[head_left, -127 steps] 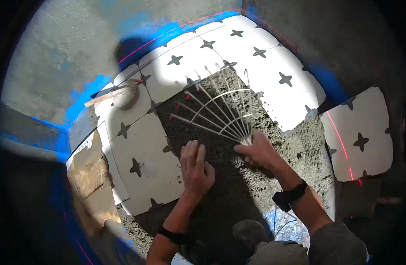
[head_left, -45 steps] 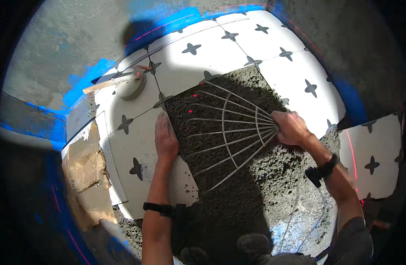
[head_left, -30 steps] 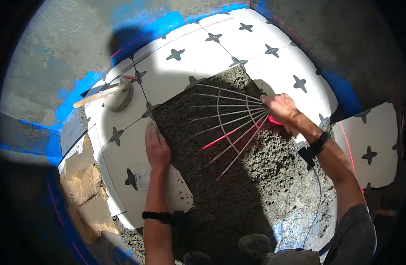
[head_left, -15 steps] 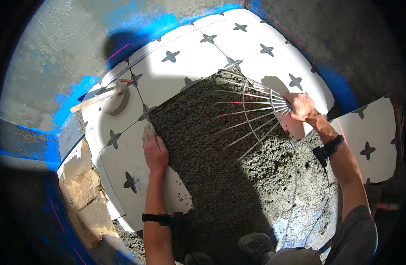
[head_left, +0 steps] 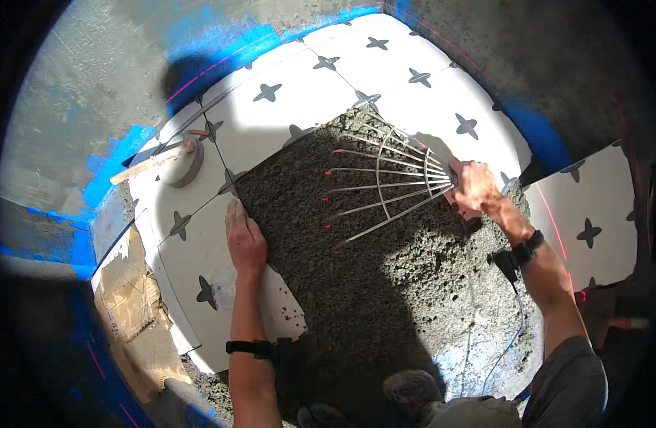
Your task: Applying tiles to a wet mortar bed using a laser level and measuring tape for alignment.
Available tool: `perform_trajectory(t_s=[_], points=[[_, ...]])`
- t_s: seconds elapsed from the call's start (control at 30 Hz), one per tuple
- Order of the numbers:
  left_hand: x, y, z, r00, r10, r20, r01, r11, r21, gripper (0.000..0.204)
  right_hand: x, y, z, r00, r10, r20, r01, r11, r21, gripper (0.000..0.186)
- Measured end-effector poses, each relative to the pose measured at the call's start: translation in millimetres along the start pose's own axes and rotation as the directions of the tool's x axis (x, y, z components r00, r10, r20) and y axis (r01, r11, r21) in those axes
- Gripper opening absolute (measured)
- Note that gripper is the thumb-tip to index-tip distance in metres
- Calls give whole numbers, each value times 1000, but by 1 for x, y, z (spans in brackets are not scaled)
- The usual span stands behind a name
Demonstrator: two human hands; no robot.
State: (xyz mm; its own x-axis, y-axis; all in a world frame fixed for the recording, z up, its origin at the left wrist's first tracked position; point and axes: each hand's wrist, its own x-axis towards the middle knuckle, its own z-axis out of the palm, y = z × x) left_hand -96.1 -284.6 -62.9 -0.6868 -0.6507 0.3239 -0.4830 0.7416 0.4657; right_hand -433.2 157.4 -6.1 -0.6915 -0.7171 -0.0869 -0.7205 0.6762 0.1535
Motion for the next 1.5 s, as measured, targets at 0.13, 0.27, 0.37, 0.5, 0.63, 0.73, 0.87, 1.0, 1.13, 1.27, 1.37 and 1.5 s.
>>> perform_trajectory(t_s=[0.13,0.27,0.37,0.5,0.63,0.73,0.87,1.0,1.13,1.27,1.37,1.5], points=[[1,-2,2,1000,14,3,-14,999,30,48,-6,-1,4,996,54,65,-60,994,94,37],[0,-1,3,999,42,-12,-41,999,26,48,-4,-6,10,990,103,98,-132,922,364,40],[0,-2,2,998,60,-8,-60,998,9,48,-14,-14,4,996,16,-92,-13,999,40,44],[0,-2,2,1000,22,0,-22,1000,11,48,-16,-22,-13,992,86,-92,-79,993,83,47],[0,0,1,1000,15,12,-15,1000,22,48,1,-49,-22,994,106,8,-105,971,217,28],[-1,0,-1,1000,23,12,-23,1000,-10,48,-35,-94,-24,993,-31,-113,30,999,-14,20],[-10,-1,-3,999,36,32,-35,999,-41,48,-114,-120,-54,953,30,303,-166,886,434,38],[-25,9,-7,998,53,34,-50,996,-74,48,-141,-128,-76,880,-49,472,-361,577,732,69],[-52,26,-19,996,56,66,-45,986,-158,48,-178,-160,-60,857,-119,501,-426,382,820,63],[-99,42,-29,992,67,105,-37,963,-268,49,-293,-157,-53,803,-41,594,-482,540,690,48],[-136,56,-36,986,123,112,-90,961,-263,50,-359,-134,-64,639,3,769,-721,353,597,38],[-194,101,-47,987,86,134,-20,903,-429,51,-400,-105,-81,795,43,605,-578,356,735,29]])
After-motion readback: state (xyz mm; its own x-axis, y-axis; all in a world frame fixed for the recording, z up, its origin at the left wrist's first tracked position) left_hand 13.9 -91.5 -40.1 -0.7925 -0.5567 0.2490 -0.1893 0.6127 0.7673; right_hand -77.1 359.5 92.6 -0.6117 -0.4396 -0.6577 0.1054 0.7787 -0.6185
